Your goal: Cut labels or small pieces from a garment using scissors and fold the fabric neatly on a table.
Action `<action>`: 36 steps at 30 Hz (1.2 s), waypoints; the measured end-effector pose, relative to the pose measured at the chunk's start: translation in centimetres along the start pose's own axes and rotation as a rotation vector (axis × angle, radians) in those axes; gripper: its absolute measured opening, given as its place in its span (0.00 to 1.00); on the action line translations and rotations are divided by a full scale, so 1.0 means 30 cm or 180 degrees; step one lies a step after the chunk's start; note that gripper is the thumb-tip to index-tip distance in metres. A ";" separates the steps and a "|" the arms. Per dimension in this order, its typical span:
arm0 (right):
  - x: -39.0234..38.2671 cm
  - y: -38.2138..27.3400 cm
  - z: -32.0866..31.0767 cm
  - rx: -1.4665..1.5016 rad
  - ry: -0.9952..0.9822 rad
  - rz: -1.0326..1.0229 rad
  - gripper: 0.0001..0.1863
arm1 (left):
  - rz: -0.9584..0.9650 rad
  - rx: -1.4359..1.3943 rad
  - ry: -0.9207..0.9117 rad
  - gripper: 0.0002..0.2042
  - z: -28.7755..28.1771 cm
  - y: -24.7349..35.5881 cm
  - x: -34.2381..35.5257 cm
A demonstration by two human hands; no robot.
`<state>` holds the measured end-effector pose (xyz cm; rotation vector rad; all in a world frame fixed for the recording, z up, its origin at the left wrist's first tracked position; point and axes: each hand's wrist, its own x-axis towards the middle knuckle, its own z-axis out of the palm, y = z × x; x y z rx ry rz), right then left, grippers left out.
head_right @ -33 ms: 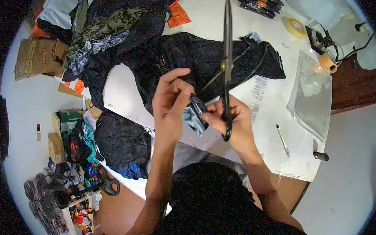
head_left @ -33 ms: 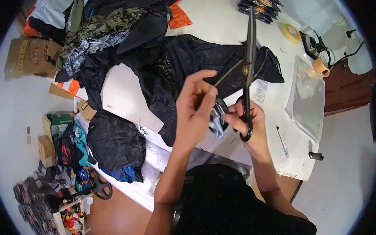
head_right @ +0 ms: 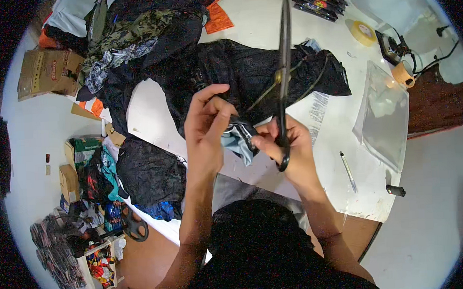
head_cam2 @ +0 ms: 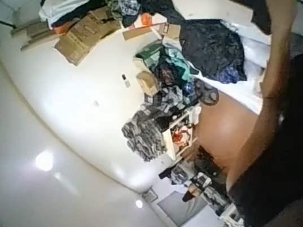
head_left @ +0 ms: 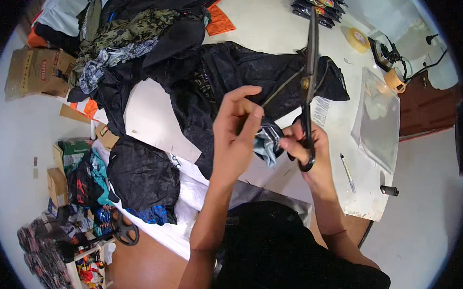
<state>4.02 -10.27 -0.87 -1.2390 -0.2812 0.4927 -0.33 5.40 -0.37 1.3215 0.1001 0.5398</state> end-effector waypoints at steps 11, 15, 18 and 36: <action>0.062 -0.066 -0.029 0.0612 -0.0362 -0.0065 0.16 | -0.1688 -0.1586 -0.0742 0.09 -0.044 0.015 -0.071; 0.068 -0.058 -0.021 0.0456 -0.0450 -0.0210 0.16 | -0.1737 -0.1733 -0.0964 0.08 -0.122 -0.003 -0.092; 0.061 -0.059 -0.016 0.0457 -0.0371 -0.0209 0.17 | -0.1466 -0.2016 -0.0320 0.09 -0.100 0.016 -0.101; 0.040 -0.092 -0.076 -0.0870 -0.0421 0.0024 0.15 | -0.0528 -0.0868 -0.0784 0.12 -0.117 0.043 -0.052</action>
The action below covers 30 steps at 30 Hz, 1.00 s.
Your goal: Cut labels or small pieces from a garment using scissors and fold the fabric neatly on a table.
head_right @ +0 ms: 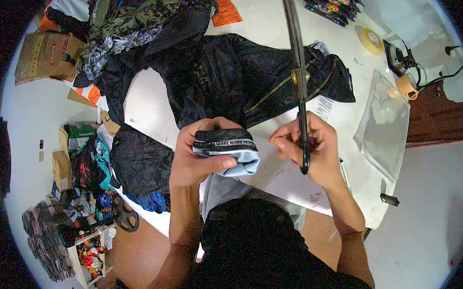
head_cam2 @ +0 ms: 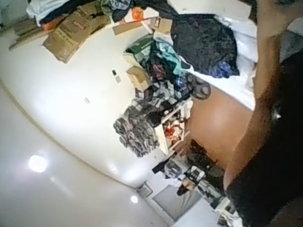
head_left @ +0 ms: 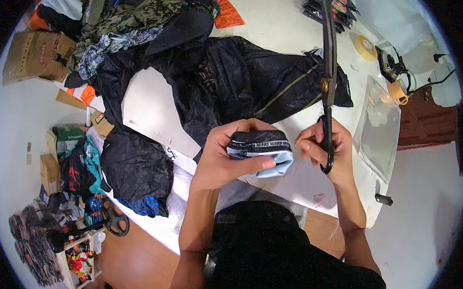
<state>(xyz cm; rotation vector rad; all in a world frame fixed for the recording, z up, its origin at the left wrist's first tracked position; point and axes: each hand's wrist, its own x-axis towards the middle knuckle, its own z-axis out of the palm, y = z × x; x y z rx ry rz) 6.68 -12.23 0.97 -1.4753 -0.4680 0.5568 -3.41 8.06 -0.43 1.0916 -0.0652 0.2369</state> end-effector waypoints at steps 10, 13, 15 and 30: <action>-0.028 -0.088 -0.196 -0.2717 0.0041 -0.1708 0.28 | -0.0119 -0.0642 0.0277 0.15 -0.073 0.059 -0.039; -0.045 -0.115 -0.241 -0.3959 0.0062 -0.2390 0.32 | -0.0113 -0.0791 0.0276 0.12 -0.053 0.092 -0.041; -0.040 -0.126 -0.256 -0.4148 0.0064 -0.2674 0.32 | -0.0269 -0.0344 0.0776 0.13 0.012 0.145 -0.028; -0.049 -0.199 -0.414 -0.5431 0.0005 -0.3586 0.19 | -0.0461 -0.0298 0.1006 0.12 0.045 0.200 -0.038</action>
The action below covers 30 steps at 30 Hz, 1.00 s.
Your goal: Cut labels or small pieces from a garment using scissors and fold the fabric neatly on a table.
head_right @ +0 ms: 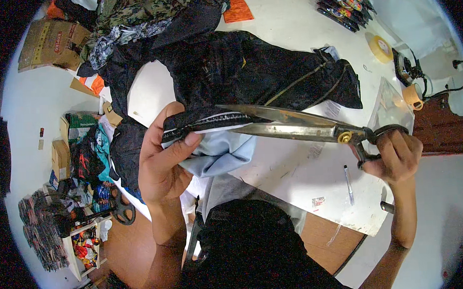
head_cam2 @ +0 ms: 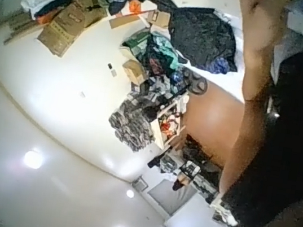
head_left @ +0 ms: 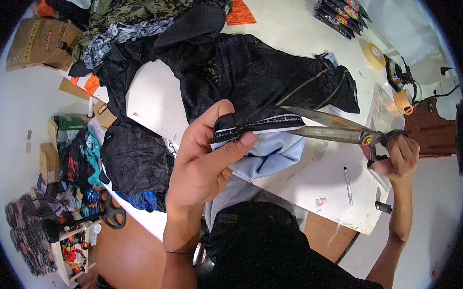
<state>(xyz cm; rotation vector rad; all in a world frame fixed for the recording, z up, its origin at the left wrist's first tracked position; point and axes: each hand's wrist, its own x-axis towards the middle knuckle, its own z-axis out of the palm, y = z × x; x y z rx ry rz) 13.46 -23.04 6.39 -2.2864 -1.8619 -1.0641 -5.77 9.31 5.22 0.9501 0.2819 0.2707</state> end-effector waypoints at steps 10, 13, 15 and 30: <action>-0.031 0.089 -0.004 -0.0070 -0.0192 -0.0266 0.22 | 0.0081 -0.0533 -0.0084 0.08 0.030 -0.002 0.009; -0.041 0.096 -0.029 -0.0264 -0.0273 -0.0280 0.23 | -0.0054 -0.0610 -0.0062 0.08 0.031 0.004 0.013; -0.039 0.098 -0.040 -0.0378 -0.0232 -0.0323 0.24 | -0.0040 -0.0797 -0.0242 0.09 0.016 -0.004 0.016; -0.040 0.152 -0.052 -0.0357 -0.0342 -0.0508 0.26 | 0.0039 -0.0723 -0.0323 0.08 0.008 -0.001 0.009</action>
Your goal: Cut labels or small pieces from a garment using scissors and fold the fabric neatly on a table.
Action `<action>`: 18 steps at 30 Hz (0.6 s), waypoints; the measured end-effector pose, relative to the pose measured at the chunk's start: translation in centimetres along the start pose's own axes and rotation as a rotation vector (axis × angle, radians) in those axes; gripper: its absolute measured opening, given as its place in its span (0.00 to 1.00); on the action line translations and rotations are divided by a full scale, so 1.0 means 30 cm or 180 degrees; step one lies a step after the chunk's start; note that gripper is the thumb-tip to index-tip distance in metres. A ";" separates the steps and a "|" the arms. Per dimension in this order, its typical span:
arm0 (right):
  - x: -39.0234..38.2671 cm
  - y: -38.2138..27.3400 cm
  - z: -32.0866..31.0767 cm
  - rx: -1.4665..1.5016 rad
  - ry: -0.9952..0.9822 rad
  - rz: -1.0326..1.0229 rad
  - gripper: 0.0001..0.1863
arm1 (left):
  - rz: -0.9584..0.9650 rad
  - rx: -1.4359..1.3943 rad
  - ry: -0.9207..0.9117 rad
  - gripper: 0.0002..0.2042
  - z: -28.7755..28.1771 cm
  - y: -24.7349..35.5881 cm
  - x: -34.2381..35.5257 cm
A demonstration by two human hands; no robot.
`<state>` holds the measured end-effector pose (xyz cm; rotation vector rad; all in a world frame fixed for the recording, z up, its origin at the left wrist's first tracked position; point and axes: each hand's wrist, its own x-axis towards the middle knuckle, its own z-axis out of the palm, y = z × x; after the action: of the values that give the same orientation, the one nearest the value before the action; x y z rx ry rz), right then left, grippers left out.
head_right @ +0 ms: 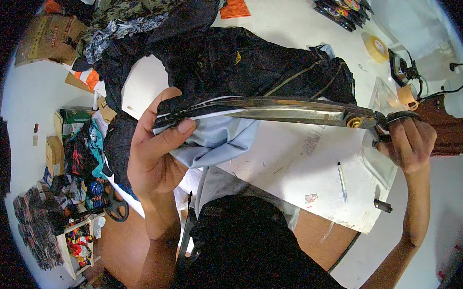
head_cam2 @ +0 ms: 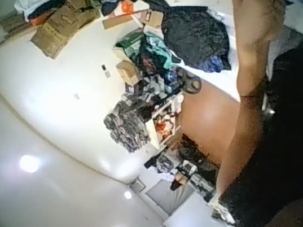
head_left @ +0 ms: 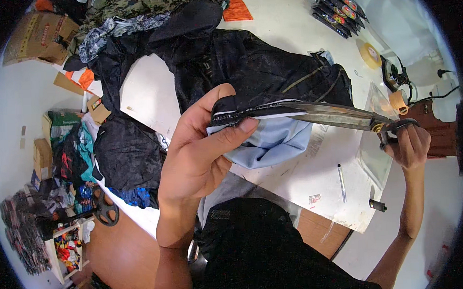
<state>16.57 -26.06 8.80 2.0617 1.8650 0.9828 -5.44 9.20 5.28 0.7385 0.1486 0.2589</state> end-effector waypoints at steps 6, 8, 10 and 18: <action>-0.002 0.010 -0.003 0.0250 -0.0013 0.0107 0.26 | -0.0149 -0.0127 -0.0029 0.07 0.037 0.004 0.005; 0.016 0.010 -0.021 0.0065 -0.0066 0.0031 0.25 | -0.0151 -0.0133 -0.0004 0.08 0.043 0.008 0.006; 0.071 0.002 -0.040 -0.0069 0.0053 -0.0079 0.22 | -0.0149 -0.0131 0.0023 0.08 0.035 0.012 0.005; 0.018 0.026 -0.045 -0.0058 -0.0090 -0.0094 0.20 | -0.0281 -0.0297 -0.0148 0.09 0.018 0.033 0.009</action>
<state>16.40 -26.08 10.43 2.0213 1.8600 0.9550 -5.23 9.62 6.34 0.6432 0.1239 0.1635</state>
